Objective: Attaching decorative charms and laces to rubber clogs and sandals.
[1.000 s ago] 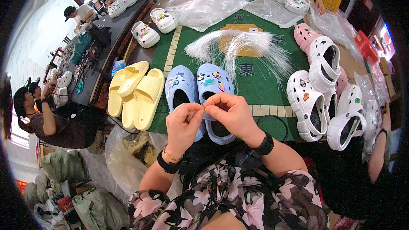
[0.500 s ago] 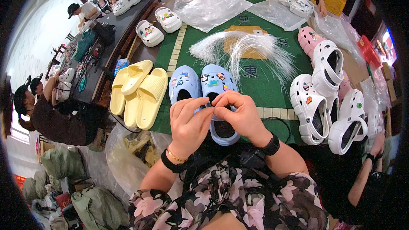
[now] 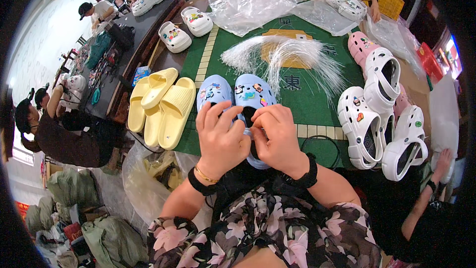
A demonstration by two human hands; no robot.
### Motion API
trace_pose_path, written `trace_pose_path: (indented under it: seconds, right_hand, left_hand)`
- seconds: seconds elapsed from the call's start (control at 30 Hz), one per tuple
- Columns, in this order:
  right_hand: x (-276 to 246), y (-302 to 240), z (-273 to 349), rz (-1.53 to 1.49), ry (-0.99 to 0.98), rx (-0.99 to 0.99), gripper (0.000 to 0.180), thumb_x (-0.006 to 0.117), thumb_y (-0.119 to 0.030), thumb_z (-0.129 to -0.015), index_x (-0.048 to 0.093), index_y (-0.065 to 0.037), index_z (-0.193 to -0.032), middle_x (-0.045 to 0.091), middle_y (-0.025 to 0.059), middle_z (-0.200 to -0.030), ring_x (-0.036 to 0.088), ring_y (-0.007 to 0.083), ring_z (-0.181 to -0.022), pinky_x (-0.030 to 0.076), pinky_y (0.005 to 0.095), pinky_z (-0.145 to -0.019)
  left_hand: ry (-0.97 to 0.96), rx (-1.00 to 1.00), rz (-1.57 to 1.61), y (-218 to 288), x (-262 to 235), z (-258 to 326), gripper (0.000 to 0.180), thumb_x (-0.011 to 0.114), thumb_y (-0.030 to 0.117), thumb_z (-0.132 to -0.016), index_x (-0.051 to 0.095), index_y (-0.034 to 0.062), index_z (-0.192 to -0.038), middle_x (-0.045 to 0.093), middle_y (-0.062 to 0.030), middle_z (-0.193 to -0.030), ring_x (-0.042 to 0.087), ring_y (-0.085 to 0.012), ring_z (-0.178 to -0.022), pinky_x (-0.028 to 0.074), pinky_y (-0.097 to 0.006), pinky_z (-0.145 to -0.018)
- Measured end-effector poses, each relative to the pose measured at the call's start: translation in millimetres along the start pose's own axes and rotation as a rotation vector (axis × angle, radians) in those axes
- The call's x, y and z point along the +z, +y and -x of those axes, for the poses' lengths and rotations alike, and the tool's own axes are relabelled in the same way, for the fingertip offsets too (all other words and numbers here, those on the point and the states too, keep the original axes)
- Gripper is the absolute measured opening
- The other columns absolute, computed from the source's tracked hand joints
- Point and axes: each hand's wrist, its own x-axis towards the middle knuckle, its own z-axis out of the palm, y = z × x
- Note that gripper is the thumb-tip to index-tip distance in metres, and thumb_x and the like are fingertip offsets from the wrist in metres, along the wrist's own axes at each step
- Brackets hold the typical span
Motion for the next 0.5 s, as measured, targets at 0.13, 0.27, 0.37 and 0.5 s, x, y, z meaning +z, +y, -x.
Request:
trace_pose_path:
  seconds: [0.13,0.27,0.37,0.5]
  right_hand:
    - [-8.7,22.5,-5.1,0.165,0.164,0.013,0.027,0.063,0.001,-0.076,0.054,-0.002,-0.101,0.058,0.0143,-0.103,0.054,0.0342,-0.097,0.041,0.0409,-0.087]
    - [-24.8,26.5,-8.8,0.220,0.214,0.064,0.042,0.065,-0.009,-0.082,0.050,0.001,-0.120,0.054,0.0186,-0.111,0.051,0.0369,-0.106,0.039,0.0426,-0.095]
    - [-29.9,20.7,-1.3,0.226,0.042,-0.042,0.047,0.068,-0.015,-0.081,0.051,-0.001,-0.122,0.057,0.0168,-0.106,0.054,0.0346,-0.101,0.041,0.0430,-0.090]
    - [-11.1,6.7,2.3,0.207,-0.312,-0.035,0.055,0.074,-0.023,-0.075,0.053,-0.007,-0.123,0.062,0.0082,-0.084,0.059,0.0294,-0.083,0.043,0.0422,-0.076]
  left_hand:
    - [0.038,-0.197,0.063,-23.1,-5.3,1.0,0.036,0.072,0.011,-0.068,0.060,0.0053,-0.101,0.053,-0.0188,-0.127,0.048,-0.0365,-0.117,0.033,-0.047,-0.102]
    - [0.097,-0.382,0.004,-80.4,-7.8,30.3,0.046,0.073,0.018,-0.074,0.057,0.0013,-0.113,0.049,-0.0222,-0.131,0.046,-0.0393,-0.119,0.034,-0.048,-0.101]
    - [0.128,-0.467,-0.003,-120.6,6.4,58.8,0.040,0.069,0.016,-0.080,0.057,-0.0012,-0.113,0.050,-0.0228,-0.129,0.046,-0.0401,-0.118,0.036,-0.046,-0.100]
    - [0.012,-0.648,0.108,-146.7,51.0,100.4,0.034,0.064,0.015,-0.084,0.056,-0.0013,-0.113,0.051,-0.0220,-0.127,0.046,-0.0392,-0.118,0.036,-0.047,-0.100]
